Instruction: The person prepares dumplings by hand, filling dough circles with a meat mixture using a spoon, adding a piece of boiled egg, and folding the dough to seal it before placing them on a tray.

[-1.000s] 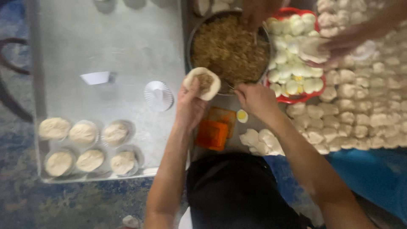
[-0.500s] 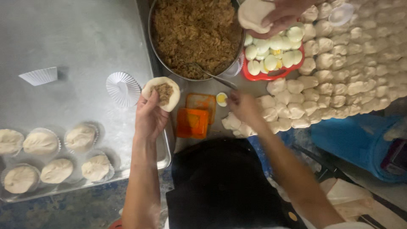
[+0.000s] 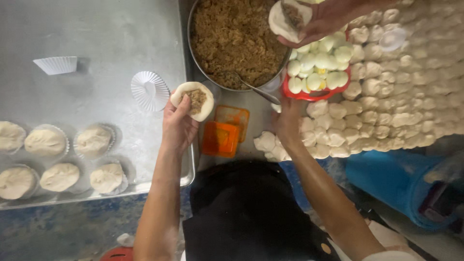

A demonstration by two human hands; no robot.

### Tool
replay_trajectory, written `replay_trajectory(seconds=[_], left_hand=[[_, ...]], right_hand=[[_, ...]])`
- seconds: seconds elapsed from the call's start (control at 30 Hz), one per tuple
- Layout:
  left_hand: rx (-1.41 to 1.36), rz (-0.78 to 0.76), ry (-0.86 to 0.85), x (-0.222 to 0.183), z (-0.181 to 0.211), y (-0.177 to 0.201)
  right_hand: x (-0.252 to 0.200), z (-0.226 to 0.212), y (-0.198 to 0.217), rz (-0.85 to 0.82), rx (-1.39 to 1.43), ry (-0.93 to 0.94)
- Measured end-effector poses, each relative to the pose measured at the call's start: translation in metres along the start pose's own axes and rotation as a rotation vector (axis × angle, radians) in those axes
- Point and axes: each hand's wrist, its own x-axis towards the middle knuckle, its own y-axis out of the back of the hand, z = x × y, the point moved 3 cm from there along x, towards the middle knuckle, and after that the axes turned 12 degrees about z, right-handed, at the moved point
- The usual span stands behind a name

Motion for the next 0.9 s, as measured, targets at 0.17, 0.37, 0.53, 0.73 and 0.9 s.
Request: replay_trajectory(seconds=[0.17, 0.37, 0.53, 0.73, 0.9], left_hand=[[-0.001, 0.002, 0.002, -0.005, 0.002, -0.002], [0.059, 0.009, -0.005, -0.005, 0.003, -0.005], [0.105, 0.001, 0.004, -0.005, 0.002, -0.008], [0.172, 0.036, 0.015, -0.003, -0.001, -0.005], [0.286, 0.025, 0.017, -0.006, -0.001, -0.008]], right_hand=[[-0.039, 0.016, -0.017, -0.170, -0.024, -0.118], [-0.059, 0.045, -0.018, -0.219, 0.588, -1.122], [-0.057, 0.043, 0.003, -0.282, 1.272, -1.534], [-0.063, 0.040, 0.011, -0.256, 1.352, -1.586], [-0.060, 0.027, 0.028, -0.226, 1.140, -1.422]])
